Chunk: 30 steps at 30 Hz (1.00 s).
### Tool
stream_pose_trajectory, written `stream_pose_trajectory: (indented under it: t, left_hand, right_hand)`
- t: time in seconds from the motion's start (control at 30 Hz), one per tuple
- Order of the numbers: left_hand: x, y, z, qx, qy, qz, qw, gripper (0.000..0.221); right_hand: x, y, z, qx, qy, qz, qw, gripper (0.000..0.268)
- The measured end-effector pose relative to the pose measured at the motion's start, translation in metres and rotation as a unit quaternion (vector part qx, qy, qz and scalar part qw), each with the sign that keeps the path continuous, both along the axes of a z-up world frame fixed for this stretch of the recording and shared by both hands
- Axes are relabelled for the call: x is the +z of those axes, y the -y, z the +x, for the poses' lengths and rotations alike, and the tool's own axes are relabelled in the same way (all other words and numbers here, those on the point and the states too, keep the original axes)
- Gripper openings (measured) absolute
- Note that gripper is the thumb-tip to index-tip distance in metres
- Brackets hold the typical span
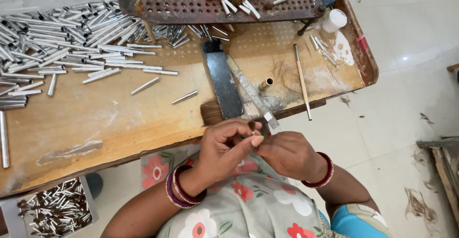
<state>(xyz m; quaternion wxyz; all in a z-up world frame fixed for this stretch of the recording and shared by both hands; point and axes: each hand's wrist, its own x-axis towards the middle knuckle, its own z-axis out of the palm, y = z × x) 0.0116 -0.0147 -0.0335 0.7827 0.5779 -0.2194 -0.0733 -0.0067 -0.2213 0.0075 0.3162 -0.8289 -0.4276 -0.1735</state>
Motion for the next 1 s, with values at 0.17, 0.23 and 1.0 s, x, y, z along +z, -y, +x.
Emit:
stream_pose_trajectory:
  t: [0.17, 0.23, 1.0]
  left_hand:
    - [0.015, -0.018, 0.006, 0.083, 0.098, 0.013, 0.992, 0.017]
    - [0.024, -0.029, 0.011, 0.123, 0.129, 0.047, 0.983, 0.024]
    - [0.009, -0.068, 0.025, 0.336, 0.14, 0.091, 0.927, 0.015]
  right_hand:
    - [0.027, -0.008, 0.027, -0.047, -0.159, -0.008, 0.986, 0.015]
    - [0.042, -0.008, 0.052, -0.056, -0.151, -0.023, 0.987, 0.013]
    - [-0.003, 0.085, 0.074, -0.296, 0.021, -0.163, 0.941, 0.003]
